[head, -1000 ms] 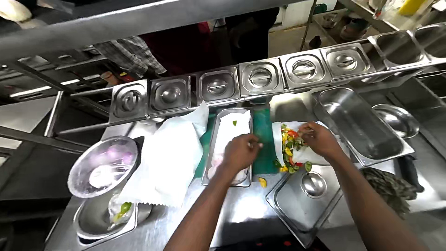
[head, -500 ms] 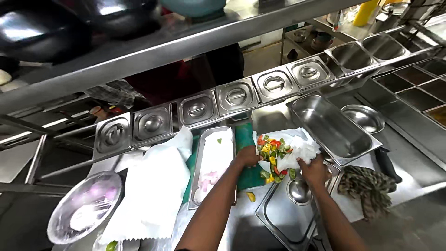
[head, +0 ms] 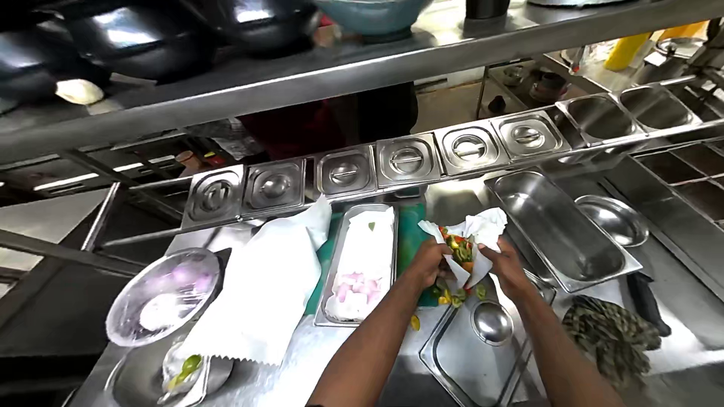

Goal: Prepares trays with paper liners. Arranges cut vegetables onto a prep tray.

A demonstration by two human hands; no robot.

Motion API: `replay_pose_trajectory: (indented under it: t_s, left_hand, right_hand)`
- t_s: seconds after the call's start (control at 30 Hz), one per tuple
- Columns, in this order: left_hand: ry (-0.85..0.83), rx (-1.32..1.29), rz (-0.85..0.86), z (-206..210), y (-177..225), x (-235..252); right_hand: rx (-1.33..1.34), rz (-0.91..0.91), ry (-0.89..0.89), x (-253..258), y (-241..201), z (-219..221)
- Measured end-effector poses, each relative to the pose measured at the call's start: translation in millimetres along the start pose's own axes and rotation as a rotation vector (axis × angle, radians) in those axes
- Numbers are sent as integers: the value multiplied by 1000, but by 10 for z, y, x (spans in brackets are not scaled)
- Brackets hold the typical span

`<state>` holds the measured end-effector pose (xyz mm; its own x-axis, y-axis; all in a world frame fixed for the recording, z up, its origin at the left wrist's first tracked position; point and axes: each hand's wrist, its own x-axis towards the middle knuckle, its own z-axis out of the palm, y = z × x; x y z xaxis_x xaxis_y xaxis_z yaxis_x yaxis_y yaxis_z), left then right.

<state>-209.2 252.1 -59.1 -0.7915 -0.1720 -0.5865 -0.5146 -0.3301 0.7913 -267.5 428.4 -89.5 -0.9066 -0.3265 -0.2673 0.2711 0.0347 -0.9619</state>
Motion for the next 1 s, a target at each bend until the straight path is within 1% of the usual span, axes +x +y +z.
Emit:
replay_pose_trajectory:
  t_s: [0.07,0.17,0.3,0.43,0.6,0.7,0.77,0.83,0.9,1.0]
  left_hand:
    - [4,-100,20,-12,14,-25]
    - [14,-197,37,-42,66,-130]
    - [2,-299,115,-109,198,-415]
    - [4,-399,238,-337,385,-788]
    - [108,-641,333,-686,438,-1101]
    - [214,-919,268,-901,418,-1067]
    - [241,-1143,150,-1043,395,-932]
    - [240,-1353,45,-1146,380,-795]
    - [231,-1482,-7,-1192,370,-697]
    - [239,-1585,-31,-1251,435,-610]
  right_hand:
    - [7,-1,-6,7,-90,-12]
    - [37,-48,9,-50,-279,45]
    - [14,-133,-22,-149,-598,170]
    - [-30,-222,-71,-214,-971,498]
    - [-90,-269,-182,-222,-1281,1120]
    - [-252,-267,-268,-89,-1354,1556]
    - [-420,-264,-306,47,-1405,1851]
    - [-668,-306,-325,217,-1460,2127]
    - [-920,-343,-338,416,-1525,2370]
    - [-1176,-386,-312,562,-1640,2715]
